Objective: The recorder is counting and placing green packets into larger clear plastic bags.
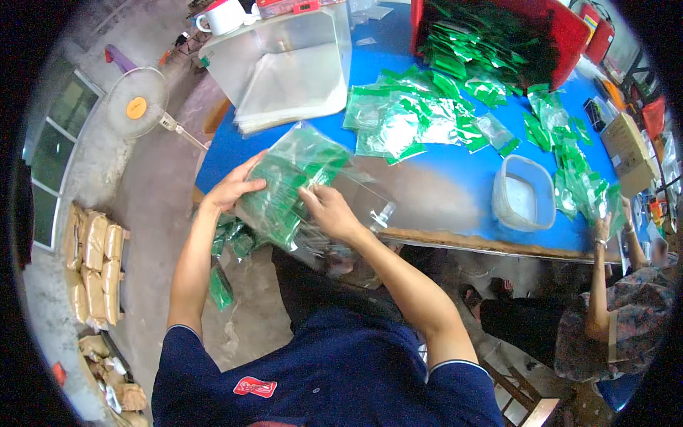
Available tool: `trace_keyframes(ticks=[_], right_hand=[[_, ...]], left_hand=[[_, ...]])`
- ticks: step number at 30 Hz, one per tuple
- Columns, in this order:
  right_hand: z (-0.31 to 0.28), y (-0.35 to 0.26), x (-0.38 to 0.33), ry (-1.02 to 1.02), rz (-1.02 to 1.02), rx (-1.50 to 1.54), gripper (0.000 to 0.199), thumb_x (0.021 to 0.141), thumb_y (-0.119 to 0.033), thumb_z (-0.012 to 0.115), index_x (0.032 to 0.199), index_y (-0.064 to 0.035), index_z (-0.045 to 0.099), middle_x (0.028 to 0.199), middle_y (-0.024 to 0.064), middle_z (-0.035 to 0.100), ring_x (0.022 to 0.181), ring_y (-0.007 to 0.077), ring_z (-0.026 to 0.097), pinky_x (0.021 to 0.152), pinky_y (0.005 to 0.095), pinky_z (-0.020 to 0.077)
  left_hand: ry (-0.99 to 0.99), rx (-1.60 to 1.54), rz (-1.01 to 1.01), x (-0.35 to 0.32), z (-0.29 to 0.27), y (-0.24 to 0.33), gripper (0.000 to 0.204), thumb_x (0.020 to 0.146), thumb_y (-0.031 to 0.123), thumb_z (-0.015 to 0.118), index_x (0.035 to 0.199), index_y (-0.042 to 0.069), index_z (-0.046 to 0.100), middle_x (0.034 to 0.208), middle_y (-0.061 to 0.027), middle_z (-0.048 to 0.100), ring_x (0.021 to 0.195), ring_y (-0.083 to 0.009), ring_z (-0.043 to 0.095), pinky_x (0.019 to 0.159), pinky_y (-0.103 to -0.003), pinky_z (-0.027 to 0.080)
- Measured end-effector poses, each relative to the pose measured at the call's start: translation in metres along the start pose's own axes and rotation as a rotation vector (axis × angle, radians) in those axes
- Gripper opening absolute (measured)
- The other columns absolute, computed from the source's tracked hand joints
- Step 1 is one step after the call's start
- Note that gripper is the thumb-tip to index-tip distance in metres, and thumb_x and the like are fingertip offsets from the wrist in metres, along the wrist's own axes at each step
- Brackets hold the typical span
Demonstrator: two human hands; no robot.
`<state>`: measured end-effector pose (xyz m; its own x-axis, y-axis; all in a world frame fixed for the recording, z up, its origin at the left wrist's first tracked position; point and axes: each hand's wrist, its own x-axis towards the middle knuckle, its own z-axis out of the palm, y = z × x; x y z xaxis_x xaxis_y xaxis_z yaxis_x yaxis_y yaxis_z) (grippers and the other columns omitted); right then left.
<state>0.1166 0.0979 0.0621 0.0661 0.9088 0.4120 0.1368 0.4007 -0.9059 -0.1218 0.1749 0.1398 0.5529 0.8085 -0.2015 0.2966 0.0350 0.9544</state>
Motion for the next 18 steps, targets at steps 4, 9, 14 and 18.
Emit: trace_keyframes(ticks=[4, 9, 14, 18], right_hand=[[0.002, 0.008, -0.008, 0.082, 0.495, 0.144, 0.032, 0.1, -0.027, 0.058, 0.09, 0.003, 0.051, 0.075, 0.014, 0.06, 0.071, 0.0247, 0.057, 0.068, 0.0402, 0.0481], [-0.052, -0.054, -0.021, -0.813, 0.581, 0.159, 0.022, 0.099, -0.018, 0.056, 0.11, 0.0016, 0.059, 0.094, 0.0168, 0.066, 0.09, 0.0241, 0.064, 0.083, 0.0379, 0.0507], [-0.153, -0.071, -0.018, -0.906, 0.58, 0.305, 0.027, 0.099, -0.018, 0.062, 0.118, 0.0014, 0.062, 0.096, 0.0098, 0.071, 0.085, 0.0155, 0.068, 0.076, 0.03, 0.056], [-0.204, -0.002, 0.061, -0.101, 0.222, -0.411, 0.046, 0.094, -0.031, 0.068, 0.124, 0.0028, 0.058, 0.092, 0.0149, 0.073, 0.087, 0.0226, 0.07, 0.078, 0.0354, 0.0552]], left_hand=[[0.093, 0.212, 0.002, 0.025, 0.013, 0.012, 0.075, 0.089, 0.026, 0.074, 0.151, 0.002, 0.039, 0.15, -0.0108, 0.047, 0.137, -0.0198, 0.043, 0.116, -0.033, 0.031], [-0.007, 0.582, 0.108, 0.053, -0.018, 0.026, 0.071, 0.087, 0.031, 0.075, 0.147, 0.006, 0.047, 0.148, -0.0145, 0.051, 0.137, -0.0252, 0.046, 0.115, -0.036, 0.033], [0.141, 1.331, 0.373, 0.017, 0.055, 0.011, 0.074, 0.09, 0.054, 0.063, 0.152, 0.02, 0.04, 0.16, -0.0154, 0.031, 0.15, -0.0377, 0.021, 0.122, -0.056, 0.012], [0.069, 1.219, 0.177, 0.026, 0.064, 0.038, 0.079, 0.089, 0.064, 0.058, 0.155, 0.026, 0.036, 0.164, -0.0119, 0.022, 0.152, -0.0397, 0.014, 0.119, -0.065, 0.003]])
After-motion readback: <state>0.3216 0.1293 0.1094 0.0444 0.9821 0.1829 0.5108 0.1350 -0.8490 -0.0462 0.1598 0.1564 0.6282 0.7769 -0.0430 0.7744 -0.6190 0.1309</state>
